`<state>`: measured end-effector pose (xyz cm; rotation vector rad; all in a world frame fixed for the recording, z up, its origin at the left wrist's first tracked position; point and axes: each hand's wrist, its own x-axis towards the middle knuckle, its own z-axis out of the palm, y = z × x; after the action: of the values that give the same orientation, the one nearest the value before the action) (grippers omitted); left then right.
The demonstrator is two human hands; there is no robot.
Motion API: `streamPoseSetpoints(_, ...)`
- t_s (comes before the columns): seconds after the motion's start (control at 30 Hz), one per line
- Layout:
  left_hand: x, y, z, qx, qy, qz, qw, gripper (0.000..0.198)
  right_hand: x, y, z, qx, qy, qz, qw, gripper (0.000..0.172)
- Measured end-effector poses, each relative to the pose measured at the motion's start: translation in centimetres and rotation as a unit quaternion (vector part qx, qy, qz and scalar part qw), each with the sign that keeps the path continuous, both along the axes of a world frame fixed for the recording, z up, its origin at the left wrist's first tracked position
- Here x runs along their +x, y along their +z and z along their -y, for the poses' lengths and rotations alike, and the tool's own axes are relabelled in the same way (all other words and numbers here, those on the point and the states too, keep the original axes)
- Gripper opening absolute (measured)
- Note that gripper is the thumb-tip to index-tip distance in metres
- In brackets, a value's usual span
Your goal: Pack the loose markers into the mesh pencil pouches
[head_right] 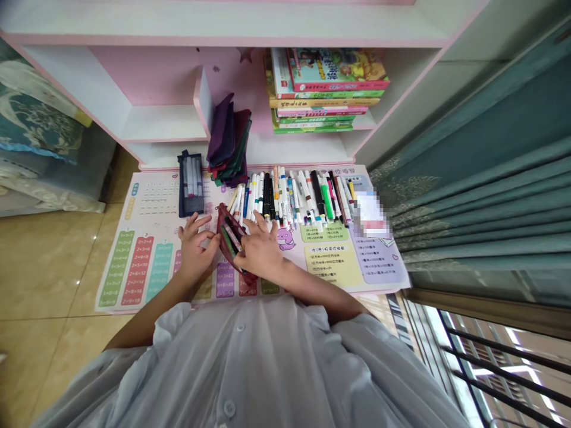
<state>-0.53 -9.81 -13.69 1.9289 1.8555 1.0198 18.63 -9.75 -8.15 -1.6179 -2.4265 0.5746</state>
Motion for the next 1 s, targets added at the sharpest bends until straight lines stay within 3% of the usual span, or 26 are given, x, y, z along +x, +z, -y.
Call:
streamPoseSetpoints(0.4, -0.1, -0.2, -0.1, 0.013, -0.003, 0.003, 1.0, 0.027, -1.3, -1.5, 0.0, 0.014, 0.006, 0.04, 0.999, 0.019)
streamPoseSetpoints(0.6, -0.1, -0.1, 0.0, 0.003, -0.001, -0.001, 1.0, 0.026, -1.2, -1.5, -0.2, 0.03, 0.001, 0.0, 1.0, 0.02)
streamPoseSetpoints(0.8, -0.1, 0.0, 0.0, -0.006, 0.0, 0.006, 1.0, 0.029, 1.6, -0.8, -4.2, 0.157, -0.138, -0.017, 0.978, 0.023)
streamPoseSetpoints(0.9, -0.1, 0.1, 0.0, -0.008, -0.001, 0.009, 1.0, 0.028, 3.7, -0.7, -6.9, 0.192, -0.237, 0.043, 0.951, 0.018)
streamPoseSetpoints(1.0, -0.1, 0.2, 0.0, -0.008, 0.0, 0.011, 1.0, 0.028, 5.3, -1.1, -8.7, 0.185, -0.283, 0.125, 0.933, 0.024)
